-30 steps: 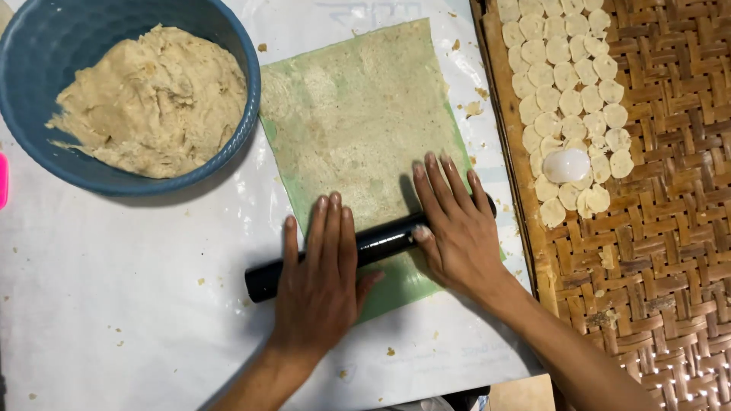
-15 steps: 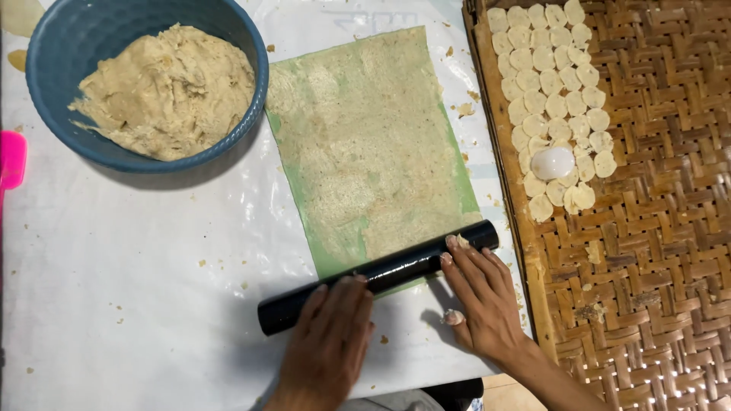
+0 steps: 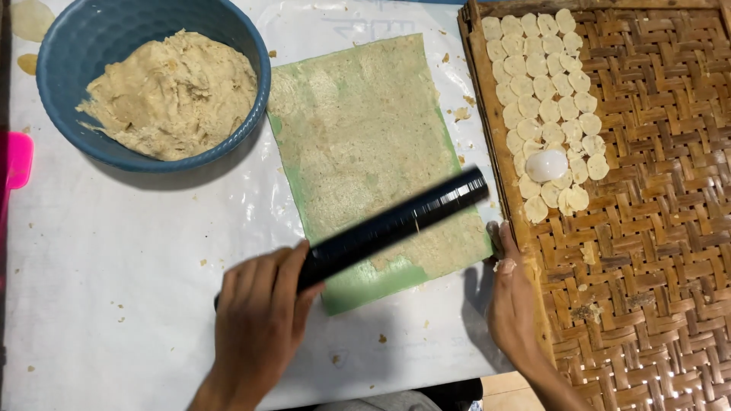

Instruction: Rolling out dough on a mat and arranging small dough circles onto a woven tray.

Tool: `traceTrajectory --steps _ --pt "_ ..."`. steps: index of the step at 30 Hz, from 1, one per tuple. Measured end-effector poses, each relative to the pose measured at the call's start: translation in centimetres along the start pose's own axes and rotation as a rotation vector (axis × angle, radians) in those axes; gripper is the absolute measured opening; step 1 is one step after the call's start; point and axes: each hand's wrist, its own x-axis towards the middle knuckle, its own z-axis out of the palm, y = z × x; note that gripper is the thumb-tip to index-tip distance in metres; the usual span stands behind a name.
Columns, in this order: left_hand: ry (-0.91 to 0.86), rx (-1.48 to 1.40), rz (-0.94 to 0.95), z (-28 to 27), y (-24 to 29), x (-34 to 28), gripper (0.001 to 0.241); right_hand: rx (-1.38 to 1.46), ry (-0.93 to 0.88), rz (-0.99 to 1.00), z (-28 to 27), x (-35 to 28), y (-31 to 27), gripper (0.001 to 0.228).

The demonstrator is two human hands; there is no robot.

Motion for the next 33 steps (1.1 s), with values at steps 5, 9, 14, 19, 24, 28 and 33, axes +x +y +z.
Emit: traceTrajectory --steps 5,9,14,19,24,28,33 --pt "0.107 -0.058 0.097 0.2 -0.5 4.6 0.05 0.365 -0.074 0.0 1.3 -1.6 -2.3 0.081" --pt "0.057 -0.058 0.216 2.2 -1.4 7.2 0.049 0.488 -0.199 0.034 1.7 -3.0 -4.8 0.085" --pt "0.044 -0.1 0.281 3.3 -3.0 9.1 0.045 0.123 -0.306 -0.002 -1.2 -2.3 -6.7 0.085" --pt "-0.048 -0.155 0.238 3.3 -3.9 10.1 0.055 -0.408 -0.175 -0.179 -1.9 0.2 -7.5 0.079" --pt "0.059 -0.008 0.174 4.7 -5.4 11.9 0.055 -0.345 0.033 -0.653 1.6 9.0 -10.6 0.067" --pt "-0.002 0.087 0.122 4.4 -4.5 11.2 0.058 -0.418 -0.048 -0.578 5.8 15.4 -9.9 0.069" --pt "-0.141 0.145 0.083 3.2 -2.8 9.3 0.073 -0.521 -0.14 -0.58 6.7 14.1 -8.1 0.068"
